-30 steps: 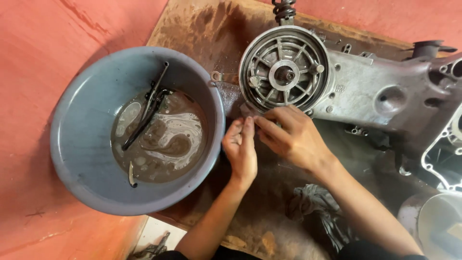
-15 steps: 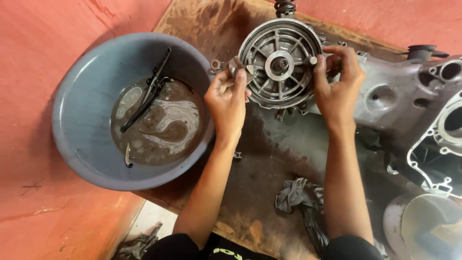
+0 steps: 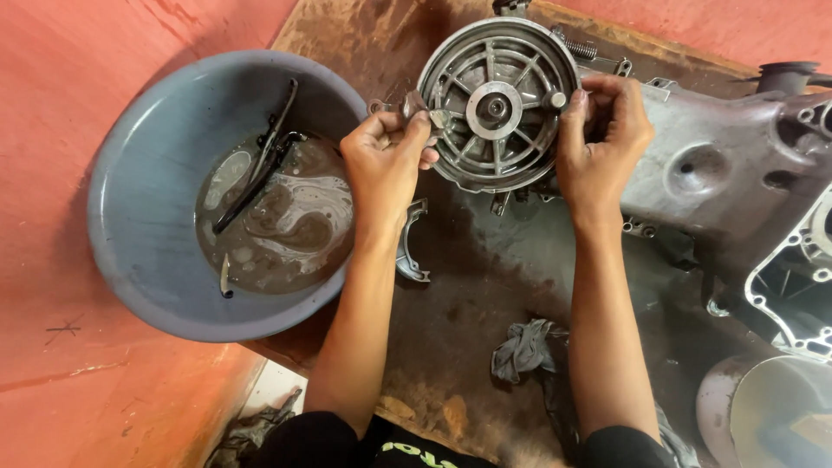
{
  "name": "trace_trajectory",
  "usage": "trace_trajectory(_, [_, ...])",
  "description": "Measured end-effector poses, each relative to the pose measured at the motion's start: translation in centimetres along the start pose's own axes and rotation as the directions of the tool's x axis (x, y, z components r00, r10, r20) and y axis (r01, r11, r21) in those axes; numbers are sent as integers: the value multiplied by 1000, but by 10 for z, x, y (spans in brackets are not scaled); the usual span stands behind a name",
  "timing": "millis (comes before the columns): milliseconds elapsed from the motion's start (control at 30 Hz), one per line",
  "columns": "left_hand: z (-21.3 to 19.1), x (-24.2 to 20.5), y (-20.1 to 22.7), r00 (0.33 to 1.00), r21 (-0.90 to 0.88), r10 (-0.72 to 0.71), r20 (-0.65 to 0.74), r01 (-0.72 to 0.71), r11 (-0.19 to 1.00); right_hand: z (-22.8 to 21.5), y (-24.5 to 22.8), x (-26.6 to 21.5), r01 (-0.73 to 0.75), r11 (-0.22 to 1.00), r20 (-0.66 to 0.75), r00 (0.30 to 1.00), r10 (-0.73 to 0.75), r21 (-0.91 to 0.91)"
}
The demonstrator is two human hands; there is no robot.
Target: The person assembles a mechanical component, likely a clutch assembly, by hand. They place small metal pieces into the grooves of a circular metal part and then insert a spring into the center. The person uses a rag to wipe the parts and their hands during the process.
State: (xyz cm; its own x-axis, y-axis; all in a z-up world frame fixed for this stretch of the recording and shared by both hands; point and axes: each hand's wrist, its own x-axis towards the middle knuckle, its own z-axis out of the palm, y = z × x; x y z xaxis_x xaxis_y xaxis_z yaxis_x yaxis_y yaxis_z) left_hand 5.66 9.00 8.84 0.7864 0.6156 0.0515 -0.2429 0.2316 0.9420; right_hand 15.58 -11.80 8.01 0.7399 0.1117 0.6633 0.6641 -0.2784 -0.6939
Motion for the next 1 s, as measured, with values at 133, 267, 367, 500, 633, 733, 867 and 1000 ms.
trace_trajectory(133, [-1, 3, -3, 999, 24, -53, 9, 53, 998, 1, 1, 2, -28, 999, -14, 1000, 28, 16])
trace_trajectory(267, [-3, 6, -9, 1000, -48, 12, 25, -11, 999, 2, 10, -2, 24, 1000, -18, 1000, -24, -3])
trace_trajectory(367, [1, -4, 2, 999, 12, -33, 28, 33, 999, 2, 6, -2, 16, 1000, -22, 1000, -16, -1])
trace_trajectory(500, [-3, -13, -12, 998, 30, -38, 40, 37, 999, 3, 4, -4, 4, 1000, -13, 1000, -4, 15])
trace_trajectory(633, [4, -12, -16, 998, -104, -60, 36, 64, 993, 0, 3, -2, -2, 999, -17, 1000, 2, 32])
trace_trajectory(733, [6, -9, -20, 998, -170, -64, -4, 62, 984, 2, 4, -2, -10, 999, -26, 1000, 12, 43])
trace_trajectory(867, [3, 0, -10, 996, -65, 76, -53, -80, 995, 2, 4, -2, -3, 1000, -36, 999, 4, 30])
trace_trajectory(1000, [2, 1, -2, 1000, 40, 20, -13, -20, 999, 2, 0, 1, -9, 1000, -53, 999, 10, 15])
